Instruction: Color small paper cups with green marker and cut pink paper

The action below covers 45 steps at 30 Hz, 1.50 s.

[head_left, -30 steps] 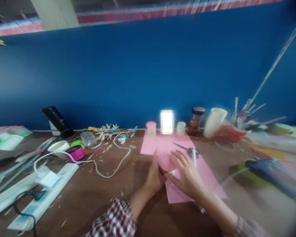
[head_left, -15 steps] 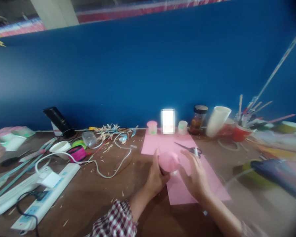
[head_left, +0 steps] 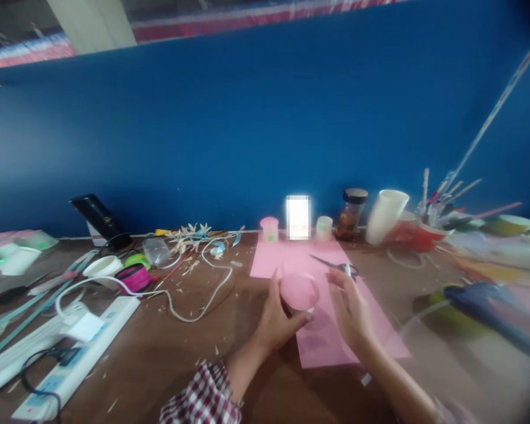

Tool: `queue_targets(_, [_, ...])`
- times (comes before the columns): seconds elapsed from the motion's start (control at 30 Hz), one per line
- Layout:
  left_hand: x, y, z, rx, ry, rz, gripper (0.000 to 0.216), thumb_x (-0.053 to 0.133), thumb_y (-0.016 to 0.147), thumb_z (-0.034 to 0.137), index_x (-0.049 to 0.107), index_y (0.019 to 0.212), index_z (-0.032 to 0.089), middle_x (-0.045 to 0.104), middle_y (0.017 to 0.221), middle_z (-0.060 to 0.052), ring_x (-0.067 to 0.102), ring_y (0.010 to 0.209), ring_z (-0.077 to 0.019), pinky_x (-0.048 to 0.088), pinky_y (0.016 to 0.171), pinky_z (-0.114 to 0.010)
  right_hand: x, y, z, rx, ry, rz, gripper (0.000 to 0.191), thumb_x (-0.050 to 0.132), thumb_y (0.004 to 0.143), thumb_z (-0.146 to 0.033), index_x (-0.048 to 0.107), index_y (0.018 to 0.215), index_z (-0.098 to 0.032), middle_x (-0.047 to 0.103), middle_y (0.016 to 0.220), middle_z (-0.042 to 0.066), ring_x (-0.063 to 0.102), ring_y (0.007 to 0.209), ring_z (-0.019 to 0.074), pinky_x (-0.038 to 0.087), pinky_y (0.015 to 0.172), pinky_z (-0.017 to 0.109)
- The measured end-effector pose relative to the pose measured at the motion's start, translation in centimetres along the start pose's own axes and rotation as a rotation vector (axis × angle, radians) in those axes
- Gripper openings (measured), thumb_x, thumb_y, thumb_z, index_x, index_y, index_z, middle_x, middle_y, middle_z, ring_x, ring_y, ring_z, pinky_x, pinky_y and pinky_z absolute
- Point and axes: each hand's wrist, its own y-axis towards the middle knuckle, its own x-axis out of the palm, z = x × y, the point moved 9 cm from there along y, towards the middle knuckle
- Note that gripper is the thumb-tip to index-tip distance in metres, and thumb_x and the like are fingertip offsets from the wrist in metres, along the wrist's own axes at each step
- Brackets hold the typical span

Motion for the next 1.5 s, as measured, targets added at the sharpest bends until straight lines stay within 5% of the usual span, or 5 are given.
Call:
queue_targets(0.37, [-4.9, -0.4, 2.8, 0.047, -0.136, 0.36, 0.039, 0.045, 0.09, 0.041, 0.048, 0.123, 0.021, 0.055, 0.124, -0.011, 0.053, 0.115, -0.0226, 0.041, 0.099, -0.039, -1.6, 0.3, -0.7, 0.203, 0.781, 0.044, 0.029, 0.041, 0.092, -0.041, 0.056, 0.113, -0.029, 0.058, 0.121, 0.007, 0.058, 0.109, 0.0238, 0.053, 0.084, 0.044])
queue_targets(0.7, [4.0, -4.4, 6.4, -0.313, -0.528, -0.295, 0.089, 0.08, 0.06, 0.026, 0.037, 0.138, 0.023, 0.066, 0.081, -0.004, 0.062, 0.069, -0.0161, 0.049, 0.063, -0.028, -1.1, -3.1, -6.9, 0.236, 0.804, -0.226, 0.056, 0.014, 0.094, -0.049, 0.047, 0.132, -0.023, 0.056, 0.131, 0.014, 0.06, 0.109, 0.0301, 0.056, 0.075, 0.047])
queue_targets(0.8, [3.8, -4.3, 6.3, -0.351, -0.53, -0.363, 0.044, 0.076, 0.065, 0.025, 0.064, 0.107, 0.017, 0.065, 0.073, -0.004, 0.06, 0.065, -0.0137, 0.047, 0.059, -0.024, -1.1, -3.8, -6.9, 0.273, 0.8, -0.293, 0.062, 0.01, 0.093, -0.051, 0.049, 0.131, -0.022, 0.058, 0.128, 0.015, 0.063, 0.104, 0.031, 0.056, 0.071, 0.048])
queue_targets(1.33, [-27.7, 2.2, 2.0, -0.342, 0.351, 0.415, 0.041, 0.061, 0.077, 0.037, 0.063, 0.111, 0.013, 0.073, 0.084, -0.007, 0.068, 0.077, -0.0184, 0.053, 0.077, -0.033, -5.7, -4.3, -1.2, 0.355, 0.617, -0.326, 0.036, 0.043, 0.086, -0.046, 0.063, 0.11, -0.028, 0.07, 0.102, 0.014, 0.069, 0.085, 0.0292, 0.057, 0.061, 0.042])
queue_targets(1.5, [-30.8, 3.1, 1.3, -0.38, 0.592, 0.305, 0.045, 0.061, 0.074, 0.043, 0.065, 0.109, 0.016, 0.07, 0.102, -0.012, 0.068, 0.072, -0.0235, 0.052, 0.067, -0.034, -6.1, -5.4, 0.7, 0.312, 0.455, -0.292, 0.043, 0.034, 0.091, -0.049, 0.055, 0.121, -0.026, 0.067, 0.099, 0.014, 0.067, 0.077, 0.0262, 0.055, 0.049, 0.035])
